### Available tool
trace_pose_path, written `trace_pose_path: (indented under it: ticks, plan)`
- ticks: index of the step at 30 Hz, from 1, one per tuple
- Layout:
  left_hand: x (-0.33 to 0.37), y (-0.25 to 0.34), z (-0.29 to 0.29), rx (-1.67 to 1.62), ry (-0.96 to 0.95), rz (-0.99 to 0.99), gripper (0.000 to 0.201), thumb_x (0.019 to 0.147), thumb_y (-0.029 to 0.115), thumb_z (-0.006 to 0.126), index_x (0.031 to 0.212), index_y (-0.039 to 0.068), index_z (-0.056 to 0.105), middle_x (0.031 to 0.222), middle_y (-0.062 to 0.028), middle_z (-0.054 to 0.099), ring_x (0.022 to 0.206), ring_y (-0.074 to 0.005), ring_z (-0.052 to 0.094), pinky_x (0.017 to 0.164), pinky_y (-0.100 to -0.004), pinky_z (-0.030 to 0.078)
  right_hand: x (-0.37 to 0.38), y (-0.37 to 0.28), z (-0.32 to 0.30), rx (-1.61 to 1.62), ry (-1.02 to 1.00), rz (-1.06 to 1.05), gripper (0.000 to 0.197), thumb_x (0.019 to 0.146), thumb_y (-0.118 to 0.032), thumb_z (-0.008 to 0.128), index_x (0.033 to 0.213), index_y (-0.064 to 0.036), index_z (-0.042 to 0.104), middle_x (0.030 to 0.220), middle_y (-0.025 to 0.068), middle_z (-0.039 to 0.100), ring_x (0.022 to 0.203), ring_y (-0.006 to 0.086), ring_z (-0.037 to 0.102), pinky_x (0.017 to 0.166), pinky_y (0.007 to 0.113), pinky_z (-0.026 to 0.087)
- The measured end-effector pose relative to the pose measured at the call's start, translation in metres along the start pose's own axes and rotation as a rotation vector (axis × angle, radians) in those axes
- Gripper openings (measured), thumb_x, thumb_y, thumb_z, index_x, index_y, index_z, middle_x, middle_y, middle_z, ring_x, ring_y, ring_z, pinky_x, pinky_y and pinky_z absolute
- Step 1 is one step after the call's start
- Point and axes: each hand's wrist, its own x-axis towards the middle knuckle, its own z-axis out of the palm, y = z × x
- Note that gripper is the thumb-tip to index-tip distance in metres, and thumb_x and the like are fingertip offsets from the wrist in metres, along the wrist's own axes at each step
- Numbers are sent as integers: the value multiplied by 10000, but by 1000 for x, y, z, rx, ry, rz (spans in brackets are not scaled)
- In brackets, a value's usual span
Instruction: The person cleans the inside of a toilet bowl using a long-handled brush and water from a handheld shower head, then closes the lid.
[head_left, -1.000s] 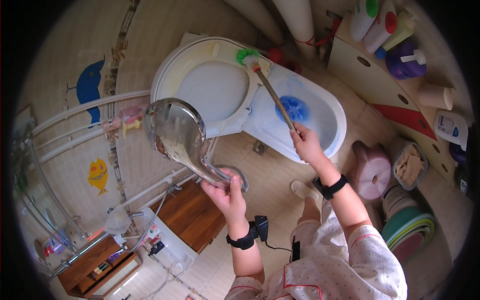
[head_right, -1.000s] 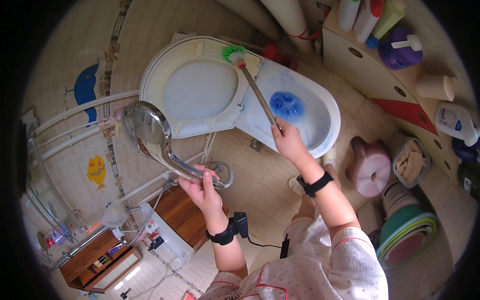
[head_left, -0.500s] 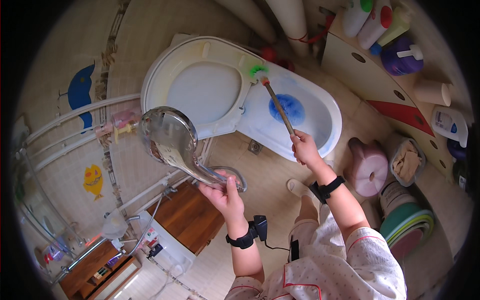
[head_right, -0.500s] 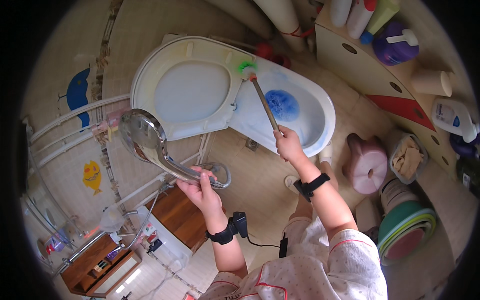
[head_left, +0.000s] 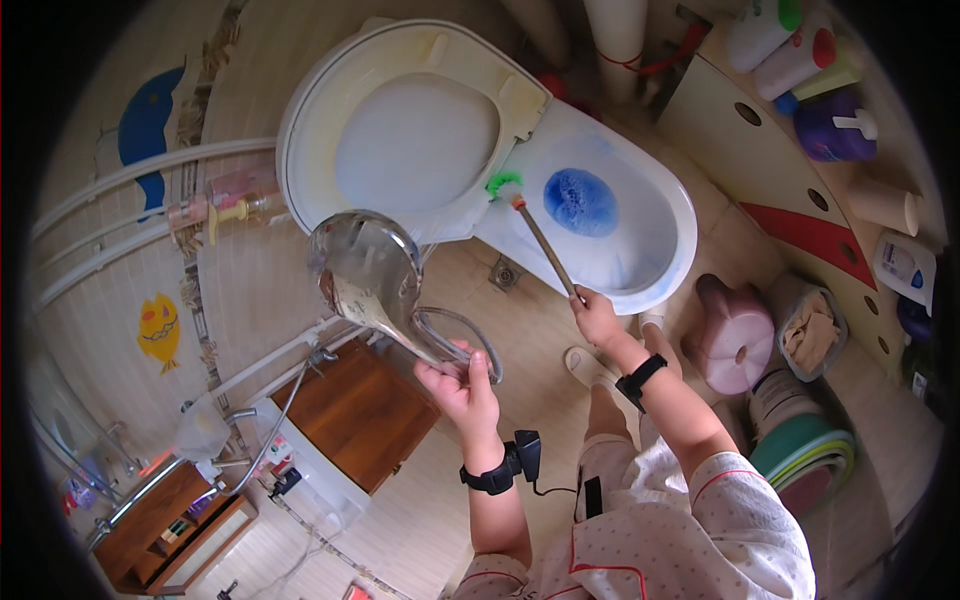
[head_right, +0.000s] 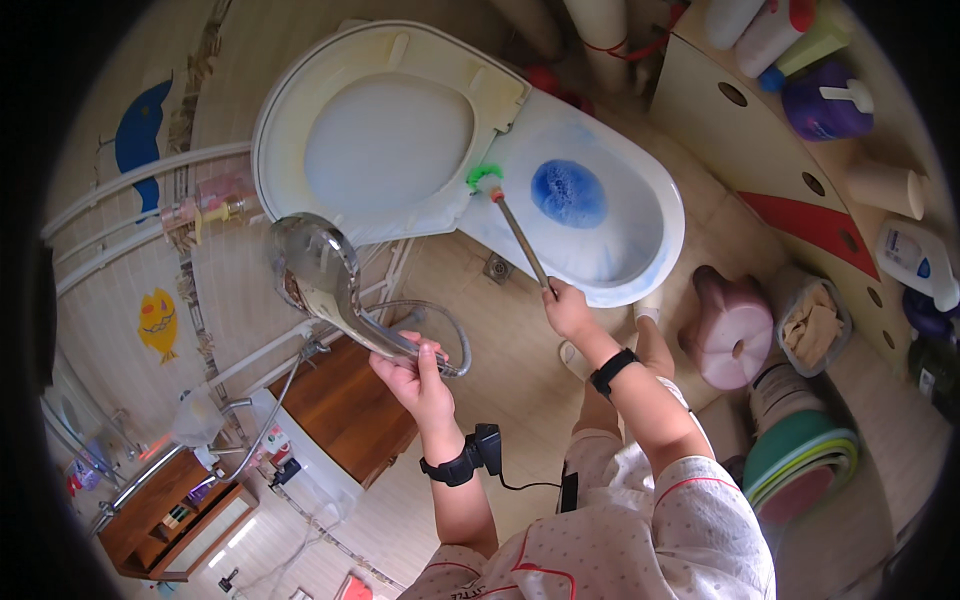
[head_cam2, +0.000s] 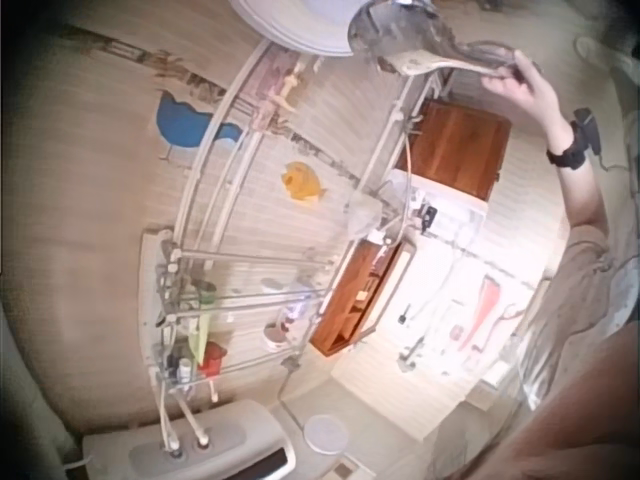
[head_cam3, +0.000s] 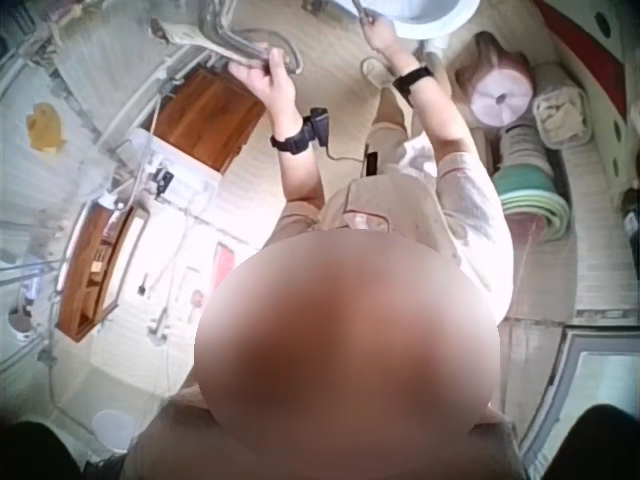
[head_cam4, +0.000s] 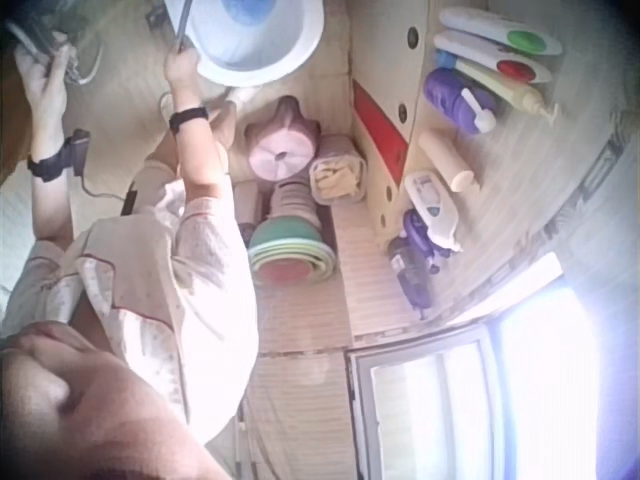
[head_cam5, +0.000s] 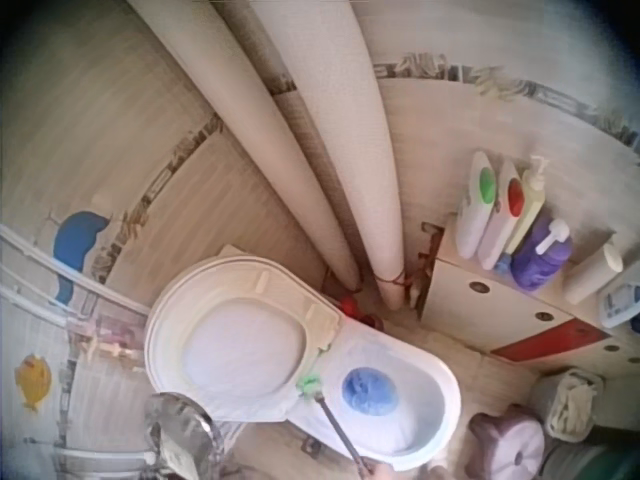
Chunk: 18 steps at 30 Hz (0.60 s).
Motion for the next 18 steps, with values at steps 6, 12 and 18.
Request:
trace_pose_path:
  ticks: [6,12,18]
  plan:
    - [-6,-20,-5,-35,-15,-69,353,791,22,523,1044,24,277,951,-84,457,677,-105,508,584,-226,455,21,9,5,-258,169,-396,171,795,-163,451,795,2,497,658,248,514,657,428,489,592,436,401]
    - [-13,-31,-7,-59,14,-81,365,788,23,530,1050,20,277,952,-80,460,669,-96,511,599,-214,448,17,15,-1,-389,198,-413,186,790,-147,446,873,3,517,705,254,538,711,421,507,635,448,409]
    - [-18,-43,-14,-68,3,-134,366,781,24,546,1042,20,290,937,-71,468,656,-76,505,591,-187,419,15,3,-19,-363,246,-373,208,793,-134,451,938,-5,527,715,261,538,699,416,516,639,451,409]
